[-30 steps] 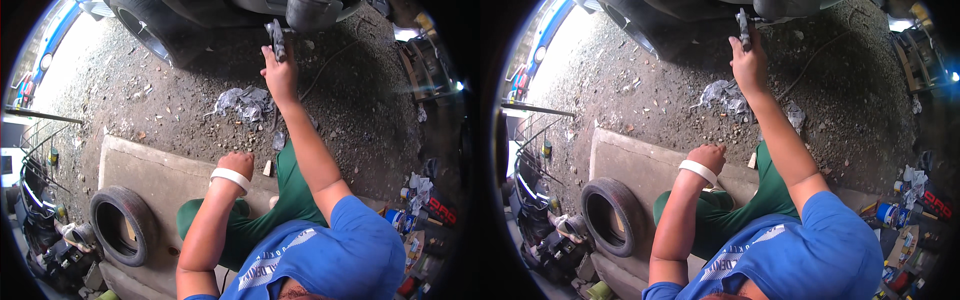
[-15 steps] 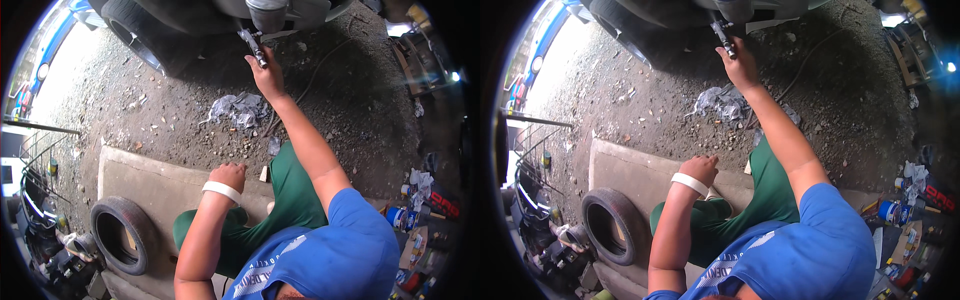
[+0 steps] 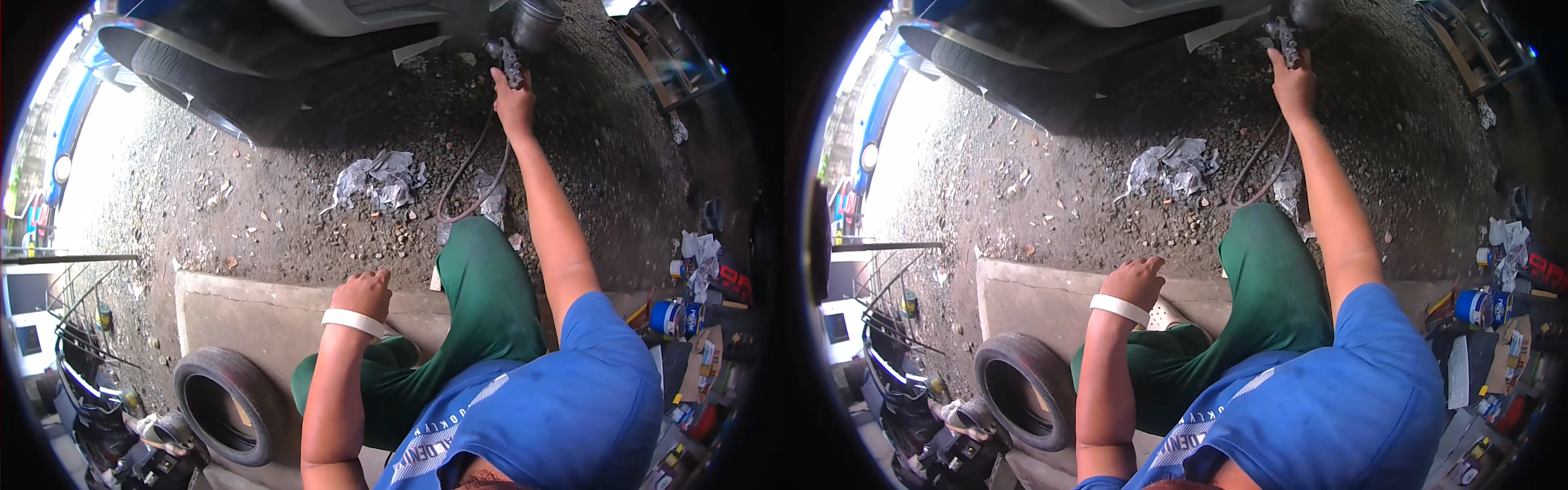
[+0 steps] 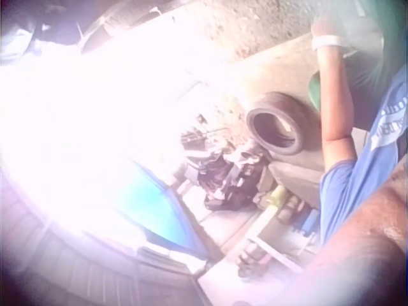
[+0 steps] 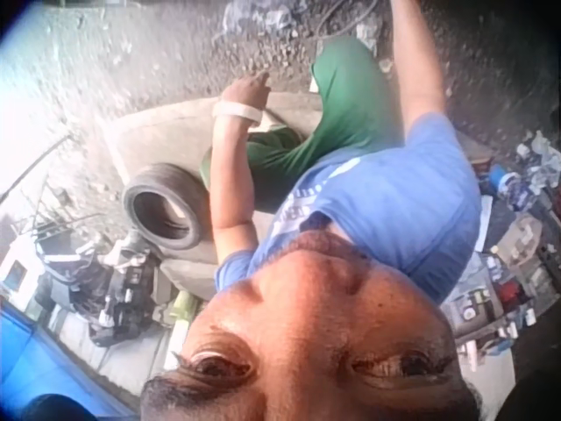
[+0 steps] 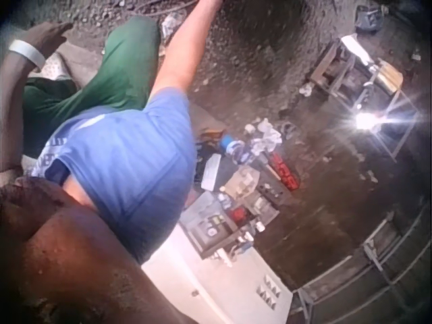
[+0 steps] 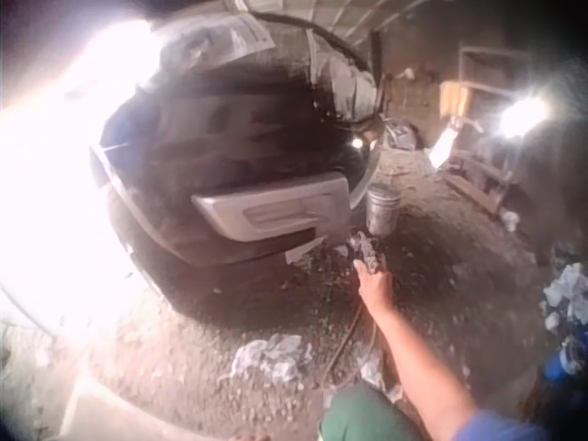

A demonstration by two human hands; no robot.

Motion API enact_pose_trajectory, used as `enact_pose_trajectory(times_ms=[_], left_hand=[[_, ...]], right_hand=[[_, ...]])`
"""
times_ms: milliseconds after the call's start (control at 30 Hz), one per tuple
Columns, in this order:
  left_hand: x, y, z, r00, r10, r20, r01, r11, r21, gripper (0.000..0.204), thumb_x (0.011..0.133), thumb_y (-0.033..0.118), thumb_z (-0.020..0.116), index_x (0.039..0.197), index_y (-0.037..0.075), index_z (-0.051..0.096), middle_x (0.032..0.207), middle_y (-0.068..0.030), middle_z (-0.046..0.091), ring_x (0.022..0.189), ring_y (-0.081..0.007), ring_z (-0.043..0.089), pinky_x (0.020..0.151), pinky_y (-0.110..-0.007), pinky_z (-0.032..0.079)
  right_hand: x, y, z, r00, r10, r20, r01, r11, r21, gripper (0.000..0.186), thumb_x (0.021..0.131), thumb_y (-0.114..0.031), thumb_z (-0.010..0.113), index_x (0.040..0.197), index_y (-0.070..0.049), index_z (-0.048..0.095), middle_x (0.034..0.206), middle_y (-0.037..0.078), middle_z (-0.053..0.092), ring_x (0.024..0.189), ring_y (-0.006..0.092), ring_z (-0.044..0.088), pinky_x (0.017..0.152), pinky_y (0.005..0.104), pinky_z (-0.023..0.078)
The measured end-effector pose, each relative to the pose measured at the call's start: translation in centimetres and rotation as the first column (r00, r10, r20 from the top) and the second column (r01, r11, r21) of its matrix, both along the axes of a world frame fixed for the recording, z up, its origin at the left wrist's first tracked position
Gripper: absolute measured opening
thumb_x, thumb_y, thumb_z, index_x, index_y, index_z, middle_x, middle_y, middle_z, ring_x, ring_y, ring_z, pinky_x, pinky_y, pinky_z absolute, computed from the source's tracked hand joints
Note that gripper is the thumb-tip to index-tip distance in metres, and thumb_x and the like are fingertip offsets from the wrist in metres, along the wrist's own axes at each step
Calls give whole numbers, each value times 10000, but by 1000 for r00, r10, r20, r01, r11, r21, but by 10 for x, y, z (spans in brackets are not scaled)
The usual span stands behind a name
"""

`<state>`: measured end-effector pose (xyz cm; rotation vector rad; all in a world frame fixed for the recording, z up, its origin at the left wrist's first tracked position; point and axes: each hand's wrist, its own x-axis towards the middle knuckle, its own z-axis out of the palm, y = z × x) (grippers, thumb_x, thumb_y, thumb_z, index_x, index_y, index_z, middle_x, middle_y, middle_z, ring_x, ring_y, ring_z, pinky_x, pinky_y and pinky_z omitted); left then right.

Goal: The person uses a spray gun to apply paint to the front fender and the lower bumper of a black car. They move around the vehicle and adjust the connected air hose to reach different sections of the bodywork.

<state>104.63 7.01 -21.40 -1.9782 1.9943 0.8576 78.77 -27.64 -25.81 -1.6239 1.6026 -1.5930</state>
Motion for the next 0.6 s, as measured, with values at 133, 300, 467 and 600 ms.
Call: enact_pose_trajectory(times_ms=[133,300,467,600], left_hand=[[-1,0,-1,1000,8,-10,-8,1000,-28,332,946,247,627,1243,99,624,1101,-178,698,1089,-355,655,932,-464,534],[0,1,-6,999,24,-26,-24,1000,-14,337,938,235,645,1245,98,627,1131,-182,691,1100,-364,648,937,-468,529],[-3,-3,-4,999,24,-26,-24,1000,-7,321,942,227,633,1232,90,628,1118,-186,695,1094,-374,649,941,-475,525],[-4,-6,-5,999,22,-39,-22,1000,-11,299,949,221,620,1212,81,625,1106,-194,697,1083,-379,653,935,-482,524]], right_hand=[[-10,8,28,997,-49,64,42,994,105,395,923,-383,713,1058,-32,592,733,169,701,590,284,713,572,408,556],[13,17,60,990,91,104,-100,991,91,404,922,-394,725,1044,-31,596,703,90,677,513,187,661,490,332,536],[35,25,80,942,311,122,-321,944,73,370,940,-386,720,989,-32,622,698,51,648,492,112,616,441,268,518],[54,35,87,862,490,132,-499,865,49,393,949,-408,717,933,-19,665,658,38,622,484,117,619,444,275,509]])
